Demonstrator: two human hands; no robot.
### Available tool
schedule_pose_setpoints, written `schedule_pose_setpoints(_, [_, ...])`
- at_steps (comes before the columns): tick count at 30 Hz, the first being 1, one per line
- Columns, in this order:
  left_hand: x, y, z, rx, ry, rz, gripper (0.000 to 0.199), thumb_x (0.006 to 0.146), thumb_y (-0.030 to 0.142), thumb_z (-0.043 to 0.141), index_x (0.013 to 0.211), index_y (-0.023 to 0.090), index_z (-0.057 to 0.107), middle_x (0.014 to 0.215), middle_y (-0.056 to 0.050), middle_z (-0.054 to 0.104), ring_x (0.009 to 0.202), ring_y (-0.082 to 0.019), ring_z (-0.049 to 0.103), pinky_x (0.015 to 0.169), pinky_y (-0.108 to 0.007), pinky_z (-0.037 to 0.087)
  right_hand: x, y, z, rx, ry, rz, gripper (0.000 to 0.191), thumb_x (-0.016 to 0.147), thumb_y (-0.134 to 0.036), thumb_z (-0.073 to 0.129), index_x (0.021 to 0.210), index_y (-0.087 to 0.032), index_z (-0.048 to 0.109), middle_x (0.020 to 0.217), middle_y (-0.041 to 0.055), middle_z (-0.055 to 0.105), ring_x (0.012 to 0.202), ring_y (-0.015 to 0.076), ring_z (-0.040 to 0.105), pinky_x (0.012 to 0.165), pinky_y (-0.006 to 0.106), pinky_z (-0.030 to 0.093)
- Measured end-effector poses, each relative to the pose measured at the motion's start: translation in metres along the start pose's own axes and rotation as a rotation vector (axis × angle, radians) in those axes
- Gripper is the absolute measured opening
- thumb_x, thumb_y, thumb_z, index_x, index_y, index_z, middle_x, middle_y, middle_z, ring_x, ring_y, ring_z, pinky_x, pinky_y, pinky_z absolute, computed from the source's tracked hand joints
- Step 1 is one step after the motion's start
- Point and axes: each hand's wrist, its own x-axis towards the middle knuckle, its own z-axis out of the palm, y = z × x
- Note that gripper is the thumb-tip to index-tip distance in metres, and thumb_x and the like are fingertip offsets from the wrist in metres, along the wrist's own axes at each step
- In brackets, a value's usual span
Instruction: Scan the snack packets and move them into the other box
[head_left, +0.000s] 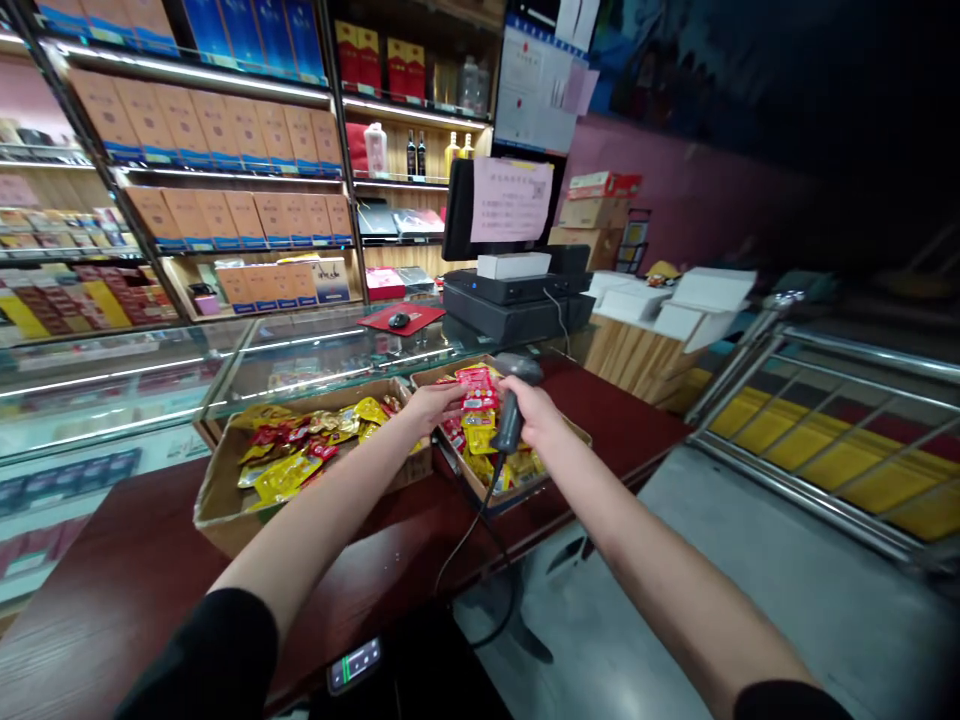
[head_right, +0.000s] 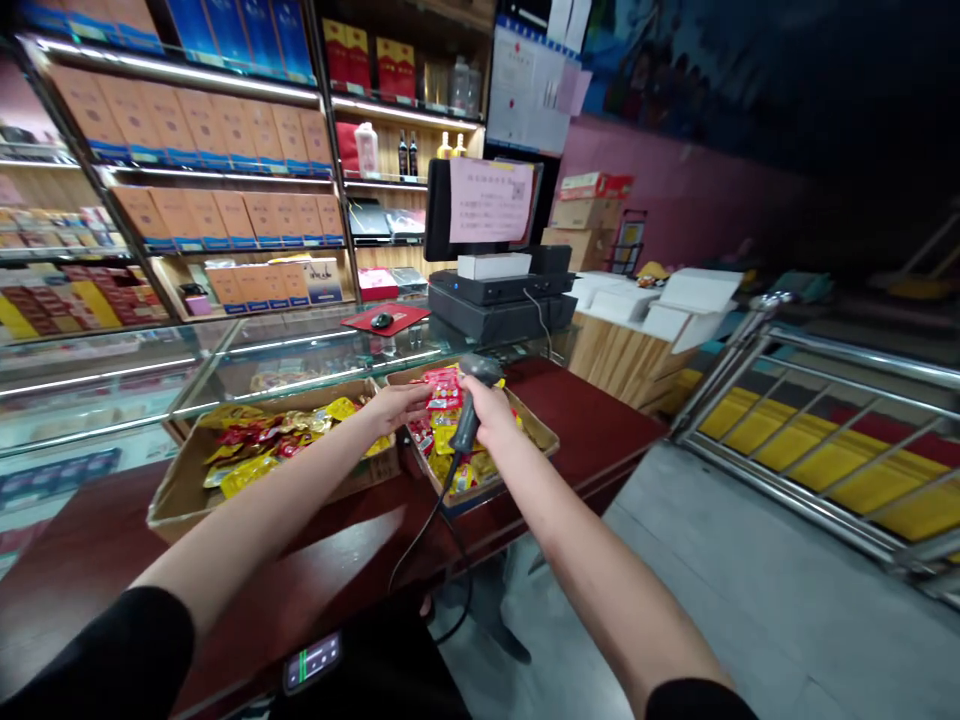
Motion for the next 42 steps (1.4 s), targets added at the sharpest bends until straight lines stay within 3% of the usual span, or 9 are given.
schedule_pose_setpoints(4, [0.013,-0.011,0.033,-0.037,-0.034,0.002,0.017,0.069,0.013,0.077,0.083,0.008,0.068,0.079,-0.01,0.071,0.067,-0.013,0.066,0.068,-0.026,0.056,0.009,-0.016,-0.034,0.02,0.117,-0.071,0.012,0.064,-0.016,0.066,0.075,-0.011,0.064,0.051,-0.0017,0.059,0.045,0.011,0.055,0.044,0.02,0.045])
schedule_pose_setpoints(8, [0.006,-0.014,0.019,-0.025,-0.019,-0.01,0.018,0.068,0.014,0.077,0.084,0.009,0.069,0.077,-0.009,0.07,0.066,-0.014,0.065,0.067,-0.027,0.056,0.01,-0.009,-0.034,0.033,0.091,-0.053,0.012,0.064,-0.015,0.065,0.076,-0.012,0.065,0.054,-0.0013,0.06,0.047,0.0101,0.055,0.046,0.019,0.046])
schedule_pose_setpoints(13, [-0.018,0.003,-0.047,0.003,0.037,0.052,0.02,0.068,0.017,0.078,0.085,0.009,0.07,0.082,-0.011,0.071,0.068,-0.014,0.066,0.07,-0.03,0.056,-0.003,0.018,0.02,0.054,-0.106,0.048,0.006,0.07,-0.013,0.06,0.076,-0.013,0.063,0.058,-0.0006,0.06,0.054,0.0094,0.059,0.054,0.018,0.051])
schedule_pose_setpoints(17, [-0.044,0.018,-0.115,0.034,0.195,0.018,0.015,0.072,0.015,0.074,0.084,0.01,0.067,0.08,-0.01,0.069,0.066,-0.015,0.066,0.067,-0.03,0.057,-0.016,0.039,0.08,0.027,-0.285,0.163,0.004,0.073,-0.012,0.057,0.072,-0.013,0.061,0.063,0.0014,0.063,0.061,0.0095,0.062,0.063,0.019,0.053])
schedule_pose_setpoints(21, [-0.063,0.026,-0.181,0.042,0.401,-0.124,0.007,0.081,0.016,0.064,0.086,0.012,0.061,0.075,-0.006,0.066,0.064,-0.016,0.067,0.064,-0.03,0.058,-0.013,0.056,0.139,-0.31,-0.529,0.193,0.008,0.073,-0.012,0.056,0.065,-0.014,0.058,0.056,0.0011,0.059,0.056,0.0105,0.06,0.059,0.02,0.052])
schedule_pose_setpoints(26, [-0.063,0.03,-0.232,-0.031,0.431,-0.277,0.007,0.088,0.018,0.055,0.093,0.014,0.057,0.074,-0.007,0.063,0.069,-0.017,0.068,0.062,-0.028,0.059,0.007,0.077,0.204,-0.656,-0.705,0.14,0.009,0.06,-0.007,0.063,0.057,-0.013,0.057,0.048,-0.0001,0.055,0.049,0.0113,0.053,0.048,0.02,0.044])
schedule_pose_setpoints(30, [-0.047,0.021,-0.244,-0.121,0.402,-0.332,0.012,0.086,0.02,0.057,0.095,0.013,0.056,0.083,-0.012,0.065,0.074,-0.021,0.069,0.061,-0.03,0.059,0.024,0.093,0.24,-0.965,-0.846,-0.082,0.009,0.058,-0.014,0.065,0.053,-0.014,0.056,0.043,-0.0043,0.049,0.045,0.0086,0.043,0.043,0.02,0.034])
schedule_pose_setpoints(33, [-0.035,0.013,-0.246,-0.181,0.372,-0.324,0.016,0.085,0.024,0.06,0.096,0.012,0.058,0.09,-0.015,0.065,0.08,-0.024,0.069,0.065,-0.033,0.059,0.037,0.107,0.254,-1.033,-0.919,-0.098,0.008,0.058,-0.02,0.066,0.055,-0.016,0.06,0.046,-0.0039,0.052,0.046,0.009,0.044,0.044,0.02,0.034])
schedule_pose_setpoints(42, [-0.03,0.005,-0.241,-0.1,0.446,-0.272,0.017,0.085,0.025,0.061,0.091,0.01,0.059,0.081,-0.014,0.067,0.071,-0.021,0.069,0.061,-0.03,0.058,0.043,0.121,0.242,-1.03,-0.924,-0.041,0.011,0.057,-0.02,0.069,0.05,-0.016,0.061,0.044,-0.0017,0.053,0.044,0.0092,0.042,0.043,0.021,0.032])
